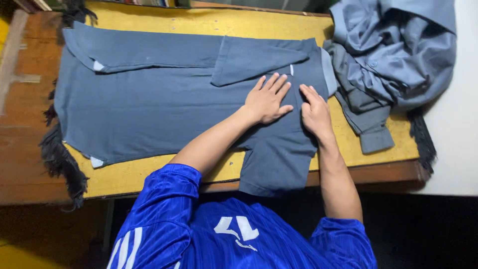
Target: The person folds a dark gray long-sleeved shirt on a wooden table. They smooth the fabric, fold the sleeves inward, and fold the shirt in half, repeating the process to create a compact bundle.
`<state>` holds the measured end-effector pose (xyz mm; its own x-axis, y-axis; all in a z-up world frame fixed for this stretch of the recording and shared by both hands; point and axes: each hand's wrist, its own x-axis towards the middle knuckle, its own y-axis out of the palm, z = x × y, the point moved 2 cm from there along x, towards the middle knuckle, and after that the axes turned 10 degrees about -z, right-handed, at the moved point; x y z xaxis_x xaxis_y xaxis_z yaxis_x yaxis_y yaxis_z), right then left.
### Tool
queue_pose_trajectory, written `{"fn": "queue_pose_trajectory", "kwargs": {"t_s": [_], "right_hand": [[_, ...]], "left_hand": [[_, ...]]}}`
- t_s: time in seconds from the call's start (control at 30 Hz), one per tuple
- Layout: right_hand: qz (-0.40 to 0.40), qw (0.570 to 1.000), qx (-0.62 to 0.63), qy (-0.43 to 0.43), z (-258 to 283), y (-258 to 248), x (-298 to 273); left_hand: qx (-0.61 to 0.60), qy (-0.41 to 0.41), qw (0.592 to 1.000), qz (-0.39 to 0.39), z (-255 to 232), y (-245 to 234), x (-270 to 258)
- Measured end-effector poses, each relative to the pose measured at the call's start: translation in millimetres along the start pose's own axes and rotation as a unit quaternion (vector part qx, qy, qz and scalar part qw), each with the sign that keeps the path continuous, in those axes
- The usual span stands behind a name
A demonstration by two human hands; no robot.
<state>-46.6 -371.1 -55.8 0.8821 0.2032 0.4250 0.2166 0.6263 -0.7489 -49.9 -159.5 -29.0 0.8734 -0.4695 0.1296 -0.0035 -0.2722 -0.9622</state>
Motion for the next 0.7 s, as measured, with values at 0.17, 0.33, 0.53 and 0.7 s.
{"fn": "queue_pose_trajectory", "kwargs": {"t_s": [0.17,0.33,0.53,0.7], "right_hand": [[0.011,1.0,0.007,-0.017,-6.0,-1.6,0.7],[0.005,0.999,-0.004,-0.051,-10.6,0.2,-0.4],[-0.03,0.995,-0.014,-0.091,28.1,-11.4,-0.5],[-0.021,0.996,-0.042,-0.071,39.8,-14.6,-1.4]], "left_hand": [[0.01,-0.059,0.998,0.005,16.8,-23.1,-42.4],[0.016,-0.12,0.992,-0.027,50.7,-38.5,-98.3],[0.043,-0.22,0.971,-0.081,111.3,-68.5,-174.9],[0.095,-0.414,0.905,-0.001,154.3,-126.3,-251.2]]}}
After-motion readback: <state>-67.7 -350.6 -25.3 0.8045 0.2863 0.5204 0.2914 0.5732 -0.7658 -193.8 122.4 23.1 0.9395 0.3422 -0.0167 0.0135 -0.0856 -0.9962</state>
